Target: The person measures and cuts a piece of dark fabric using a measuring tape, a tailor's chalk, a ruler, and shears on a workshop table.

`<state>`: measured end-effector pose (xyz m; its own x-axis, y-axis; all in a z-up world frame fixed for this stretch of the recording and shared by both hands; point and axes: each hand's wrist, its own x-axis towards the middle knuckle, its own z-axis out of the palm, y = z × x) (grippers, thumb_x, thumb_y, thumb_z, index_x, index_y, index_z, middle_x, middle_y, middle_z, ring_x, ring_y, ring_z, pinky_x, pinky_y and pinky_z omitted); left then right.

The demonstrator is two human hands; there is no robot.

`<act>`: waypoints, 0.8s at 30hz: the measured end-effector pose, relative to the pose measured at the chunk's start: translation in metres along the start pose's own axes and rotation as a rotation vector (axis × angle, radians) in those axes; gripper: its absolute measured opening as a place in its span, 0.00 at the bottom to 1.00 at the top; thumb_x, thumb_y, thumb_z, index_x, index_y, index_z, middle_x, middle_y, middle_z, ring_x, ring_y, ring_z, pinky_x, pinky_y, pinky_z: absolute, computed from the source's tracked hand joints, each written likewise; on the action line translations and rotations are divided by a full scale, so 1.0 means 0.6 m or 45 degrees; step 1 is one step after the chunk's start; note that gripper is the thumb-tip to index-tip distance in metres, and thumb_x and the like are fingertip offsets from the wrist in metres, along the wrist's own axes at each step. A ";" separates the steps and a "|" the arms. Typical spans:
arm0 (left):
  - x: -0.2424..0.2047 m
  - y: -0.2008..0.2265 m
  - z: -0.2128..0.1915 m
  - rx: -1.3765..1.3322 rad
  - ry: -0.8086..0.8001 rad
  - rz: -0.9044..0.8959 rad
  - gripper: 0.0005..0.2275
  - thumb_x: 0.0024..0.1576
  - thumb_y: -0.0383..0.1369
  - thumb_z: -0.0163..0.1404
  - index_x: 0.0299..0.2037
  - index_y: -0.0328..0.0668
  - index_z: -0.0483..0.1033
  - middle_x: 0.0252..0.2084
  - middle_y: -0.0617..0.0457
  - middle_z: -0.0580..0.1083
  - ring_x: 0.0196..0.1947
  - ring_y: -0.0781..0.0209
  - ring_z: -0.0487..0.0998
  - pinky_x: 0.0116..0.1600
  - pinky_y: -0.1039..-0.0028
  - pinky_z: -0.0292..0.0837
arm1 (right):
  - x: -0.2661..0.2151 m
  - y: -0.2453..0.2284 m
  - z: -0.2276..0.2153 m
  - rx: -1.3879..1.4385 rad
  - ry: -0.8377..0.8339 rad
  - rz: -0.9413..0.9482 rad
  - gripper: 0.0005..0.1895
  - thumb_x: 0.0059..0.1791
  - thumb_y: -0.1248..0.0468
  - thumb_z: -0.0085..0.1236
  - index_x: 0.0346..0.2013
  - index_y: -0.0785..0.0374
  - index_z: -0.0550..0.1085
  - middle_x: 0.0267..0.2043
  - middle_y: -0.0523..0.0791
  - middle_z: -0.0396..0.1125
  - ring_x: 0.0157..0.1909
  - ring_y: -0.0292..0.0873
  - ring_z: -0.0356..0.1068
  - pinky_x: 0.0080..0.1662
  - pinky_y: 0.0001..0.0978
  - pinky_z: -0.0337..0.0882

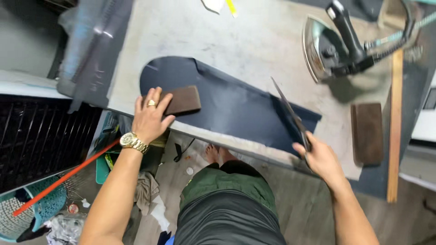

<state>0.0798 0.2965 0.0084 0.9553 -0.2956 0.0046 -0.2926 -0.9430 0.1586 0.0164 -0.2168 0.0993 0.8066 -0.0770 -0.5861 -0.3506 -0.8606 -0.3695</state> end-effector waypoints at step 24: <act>0.231 -0.178 -0.013 -0.156 0.271 -0.153 0.31 0.51 0.43 0.64 0.67 0.56 0.71 0.66 0.38 0.69 0.67 0.40 0.68 0.71 0.50 0.53 | 0.379 -0.266 -0.060 -0.551 0.195 -0.277 0.16 0.44 0.67 0.65 0.43 0.73 0.78 0.38 0.60 0.70 0.46 0.67 0.75 0.48 0.57 0.75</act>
<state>0.2437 0.3573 -0.0002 0.9740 -0.1316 0.1843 -0.1816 -0.9401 0.2886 0.2728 -0.1152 0.0506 0.9109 0.0823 -0.4044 0.0366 -0.9922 -0.1193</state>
